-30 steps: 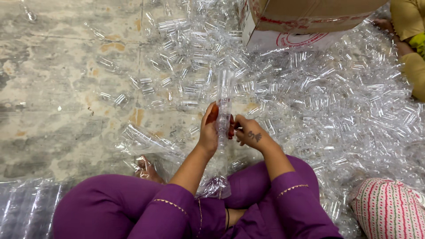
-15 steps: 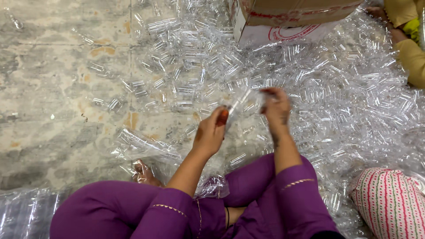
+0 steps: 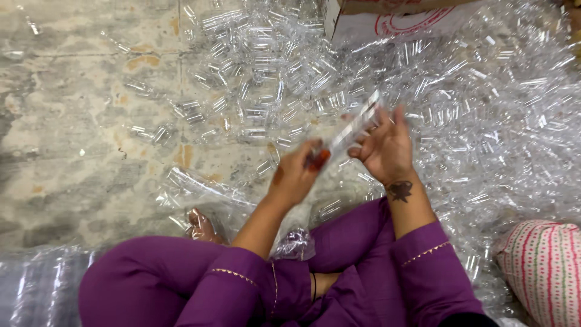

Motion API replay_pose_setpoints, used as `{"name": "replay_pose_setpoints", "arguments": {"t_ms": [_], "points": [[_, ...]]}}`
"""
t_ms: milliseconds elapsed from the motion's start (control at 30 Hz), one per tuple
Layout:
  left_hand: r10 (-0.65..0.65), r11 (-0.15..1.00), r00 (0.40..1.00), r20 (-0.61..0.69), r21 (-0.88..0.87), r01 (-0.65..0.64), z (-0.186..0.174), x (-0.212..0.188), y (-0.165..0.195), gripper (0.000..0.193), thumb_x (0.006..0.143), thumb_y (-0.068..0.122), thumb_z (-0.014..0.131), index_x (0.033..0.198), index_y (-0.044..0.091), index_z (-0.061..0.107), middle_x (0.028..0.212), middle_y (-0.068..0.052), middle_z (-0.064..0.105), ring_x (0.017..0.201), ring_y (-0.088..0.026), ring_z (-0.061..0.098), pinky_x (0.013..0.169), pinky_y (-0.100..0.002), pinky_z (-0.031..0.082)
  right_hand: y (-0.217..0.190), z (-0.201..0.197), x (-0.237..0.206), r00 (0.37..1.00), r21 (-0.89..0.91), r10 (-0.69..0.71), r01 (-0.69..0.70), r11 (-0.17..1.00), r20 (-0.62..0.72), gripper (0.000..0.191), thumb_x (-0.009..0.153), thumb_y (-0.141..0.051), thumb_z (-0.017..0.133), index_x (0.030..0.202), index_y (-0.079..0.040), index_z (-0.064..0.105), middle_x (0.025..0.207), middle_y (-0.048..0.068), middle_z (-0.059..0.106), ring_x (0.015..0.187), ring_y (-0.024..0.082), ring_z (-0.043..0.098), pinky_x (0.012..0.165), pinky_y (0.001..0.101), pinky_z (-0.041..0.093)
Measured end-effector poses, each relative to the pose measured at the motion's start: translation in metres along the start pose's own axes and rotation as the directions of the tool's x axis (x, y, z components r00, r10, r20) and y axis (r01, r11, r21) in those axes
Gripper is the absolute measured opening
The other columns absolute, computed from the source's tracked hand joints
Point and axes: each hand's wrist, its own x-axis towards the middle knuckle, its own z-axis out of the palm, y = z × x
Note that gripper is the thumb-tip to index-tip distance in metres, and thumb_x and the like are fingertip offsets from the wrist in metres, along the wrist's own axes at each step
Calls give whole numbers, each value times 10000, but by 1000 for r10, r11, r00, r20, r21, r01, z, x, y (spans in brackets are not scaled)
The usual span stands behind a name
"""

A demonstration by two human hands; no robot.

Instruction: The person sits on the floor among scattered clear plastic tubes, picks up tubes by hand, counts them into small groups, and wraps each counted group together with a strip of clear plastic film, setting finished bundles aside.

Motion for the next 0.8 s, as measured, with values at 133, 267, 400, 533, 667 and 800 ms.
{"name": "replay_pose_setpoints", "arguments": {"t_ms": [133,267,400,533,667,800], "points": [[68,904,983,-169,-406,-133,-10,9,-10,437,1017,184,582,1435,85,504,1120,-156,641,987,-282,623,855,-374,526,29,53,-21,964,-529,167,-34,848,206,838,890,-222,719,1541,-92,206,1298,82,542,1157,277,627,838,395,607],[232,960,930,-287,-88,-266,-19,-16,10,512,1106,244,636,1544,83,426,1528,-175,448,1381,-359,452,1157,-444,414,59,78,-36,956,-647,173,24,762,238,716,938,-104,705,1534,-67,311,1175,103,663,1056,212,696,884,351,620],[310,863,941,-138,455,-217,-14,-84,65,980,814,488,792,1561,67,316,1578,-225,345,1393,-441,386,1160,-568,298,36,63,-55,986,-750,71,68,657,153,598,917,-48,756,1442,-21,473,1145,119,665,1054,198,672,907,383,598],[89,728,995,-39,685,-38,0,-174,90,1115,565,405,881,1498,65,373,1500,-219,386,1317,-448,404,1030,-623,323,6,44,-94,994,-735,-80,109,669,74,626,823,-15,739,1408,-43,520,1228,69,700,1116,151,692,933,327,598],[-211,582,965,-158,772,254,-22,-184,55,248,829,132,692,1075,129,727,1147,-103,700,1121,-343,631,986,-534,452,-2,23,-154,968,-888,-196,-53,457,-159,603,769,-60,727,1363,-51,620,1141,98,729,957,190,689,787,339,563],[44,883,913,-405,443,154,-64,-160,30,243,870,10,643,1079,90,737,962,-101,750,877,-251,733,826,-377,546,6,9,-209,925,-975,-379,74,212,-13,620,724,-116,765,1326,-28,647,1102,142,716,948,219,684,819,339,544]]}}
